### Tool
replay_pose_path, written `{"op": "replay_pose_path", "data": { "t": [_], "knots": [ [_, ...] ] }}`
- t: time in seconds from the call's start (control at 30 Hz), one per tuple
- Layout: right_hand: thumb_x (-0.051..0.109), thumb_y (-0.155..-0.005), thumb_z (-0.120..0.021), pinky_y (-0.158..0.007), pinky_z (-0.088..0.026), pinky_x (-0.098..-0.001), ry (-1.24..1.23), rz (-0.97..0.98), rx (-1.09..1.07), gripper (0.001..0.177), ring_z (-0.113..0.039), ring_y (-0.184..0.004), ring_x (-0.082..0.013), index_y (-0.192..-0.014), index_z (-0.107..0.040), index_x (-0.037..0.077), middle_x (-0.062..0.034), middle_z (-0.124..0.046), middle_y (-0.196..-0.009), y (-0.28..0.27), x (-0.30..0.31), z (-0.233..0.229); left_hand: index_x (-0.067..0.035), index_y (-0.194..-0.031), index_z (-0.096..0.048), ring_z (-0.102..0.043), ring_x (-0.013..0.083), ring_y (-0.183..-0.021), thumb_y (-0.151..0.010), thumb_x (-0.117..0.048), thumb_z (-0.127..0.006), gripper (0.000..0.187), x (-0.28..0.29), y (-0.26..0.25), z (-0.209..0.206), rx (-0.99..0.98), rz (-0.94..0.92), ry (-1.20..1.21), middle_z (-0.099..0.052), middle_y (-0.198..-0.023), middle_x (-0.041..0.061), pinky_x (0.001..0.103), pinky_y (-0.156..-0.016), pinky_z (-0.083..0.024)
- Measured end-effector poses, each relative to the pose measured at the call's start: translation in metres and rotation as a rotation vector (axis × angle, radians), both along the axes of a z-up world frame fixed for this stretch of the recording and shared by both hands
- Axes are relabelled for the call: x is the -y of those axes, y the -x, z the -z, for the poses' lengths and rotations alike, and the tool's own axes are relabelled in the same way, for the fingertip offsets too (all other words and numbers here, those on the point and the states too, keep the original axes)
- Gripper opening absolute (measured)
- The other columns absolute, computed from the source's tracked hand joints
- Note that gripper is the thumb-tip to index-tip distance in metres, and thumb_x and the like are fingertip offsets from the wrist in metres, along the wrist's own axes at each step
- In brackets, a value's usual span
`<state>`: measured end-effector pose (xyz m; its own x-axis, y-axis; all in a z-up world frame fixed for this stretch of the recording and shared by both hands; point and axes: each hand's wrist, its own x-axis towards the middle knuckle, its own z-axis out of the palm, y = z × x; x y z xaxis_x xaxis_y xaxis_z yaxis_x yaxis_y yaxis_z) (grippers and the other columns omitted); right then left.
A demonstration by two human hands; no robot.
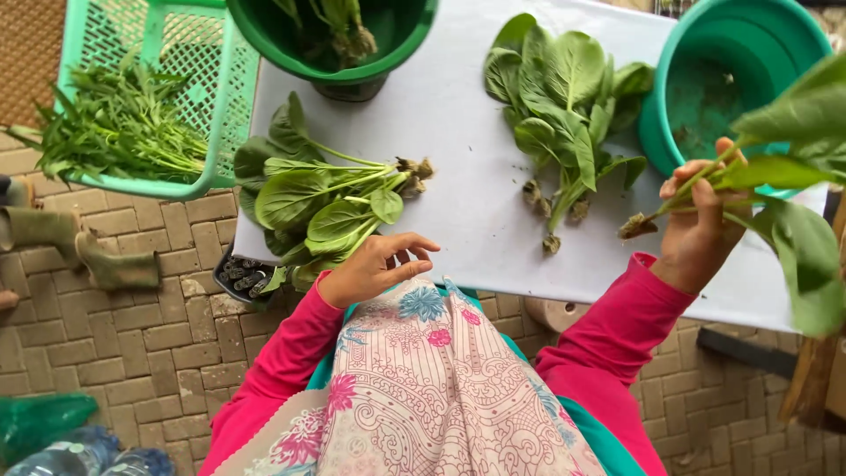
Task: The person sorts harvested leafy green vegetables on a white table, picking up bok choy bunches one at a time and placing them upright into a green bucket, while other greens sit in a green plastic basket nearby. The person continues transferring bunches from the table into the bucket throughout the clip.
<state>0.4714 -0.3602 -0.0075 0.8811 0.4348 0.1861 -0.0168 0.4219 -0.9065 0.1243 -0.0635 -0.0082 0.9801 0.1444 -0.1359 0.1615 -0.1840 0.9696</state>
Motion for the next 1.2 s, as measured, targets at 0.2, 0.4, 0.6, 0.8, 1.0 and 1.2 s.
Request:
{"op": "replay_pose_path", "data": {
  "t": [0.2,0.4,0.6,0.8,1.0,1.2],
  "knots": [
    [-0.004,-0.105,-0.066,-0.073,-0.050,-0.0319,-0.045,-0.154,0.039,0.052,-0.060,-0.086,-0.0185,-0.154,-0.049,-0.004,-0.0118,-0.069,-0.118,-0.015,-0.142,-0.020,-0.007,-0.126,-0.068,-0.065,0.0037,-0.069,-0.098,-0.021,-0.068,0.031,-0.014,0.039,0.002,0.025,-0.112,0.086,-0.077,-0.095,0.002,0.022,-0.061,-0.053],
    [0.007,-0.103,-0.075,-0.077,-0.054,-0.0307,-0.016,-0.357,0.154,0.029,-0.063,-0.085,-0.0147,-0.127,-0.061,0.003,-0.0042,-0.065,-0.098,0.001,-0.361,0.026,-0.006,-0.125,-0.070,-0.061,0.0040,-0.069,-0.098,-0.020,-0.070,0.031,-0.029,0.074,-0.003,0.022,-0.241,0.116,-0.076,-0.093,0.002,0.021,-0.063,-0.051],
    [0.014,-0.096,-0.073,-0.083,-0.060,-0.0358,-0.060,-0.422,0.160,0.020,-0.071,-0.094,-0.0203,-0.111,-0.069,0.001,-0.0085,-0.072,-0.105,0.033,-0.541,0.136,-0.006,-0.126,-0.069,-0.065,0.0046,-0.074,-0.096,-0.022,-0.070,0.034,-0.043,0.101,-0.011,0.022,-0.350,0.138,-0.076,-0.095,0.001,0.022,-0.067,-0.055],
    [0.006,-0.077,-0.087,-0.093,-0.056,-0.0341,0.426,-0.325,0.553,0.054,-0.070,-0.107,-0.0255,-0.121,-0.058,-0.004,-0.0128,-0.070,-0.116,0.069,-0.534,0.116,-0.006,-0.127,-0.069,-0.065,0.0057,-0.075,-0.096,-0.023,-0.070,0.036,-0.055,0.120,-0.005,-0.007,-0.429,0.162,-0.074,-0.097,0.002,0.023,-0.068,-0.056],
    [0.009,-0.068,-0.092,-0.097,-0.050,-0.0413,0.814,-0.221,0.860,0.087,-0.060,-0.115,-0.0371,-0.138,-0.044,-0.009,-0.0253,-0.061,-0.124,0.049,-0.453,0.093,-0.004,-0.128,-0.069,-0.065,0.0055,-0.076,-0.096,-0.023,-0.070,0.036,-0.059,0.109,0.001,-0.016,-0.392,0.202,-0.074,-0.097,0.002,0.023,-0.069,-0.057],
    [0.010,-0.099,-0.072,-0.100,-0.059,-0.0372,0.601,-0.225,0.679,0.041,-0.067,-0.123,-0.0239,-0.138,-0.061,0.003,-0.0152,-0.068,-0.133,0.045,-0.332,0.041,-0.005,-0.126,-0.069,-0.064,0.0042,-0.074,-0.097,-0.020,-0.070,0.033,-0.054,0.083,0.004,-0.007,-0.250,0.174,-0.074,-0.094,0.001,0.022,-0.068,-0.055]
  ]
}}
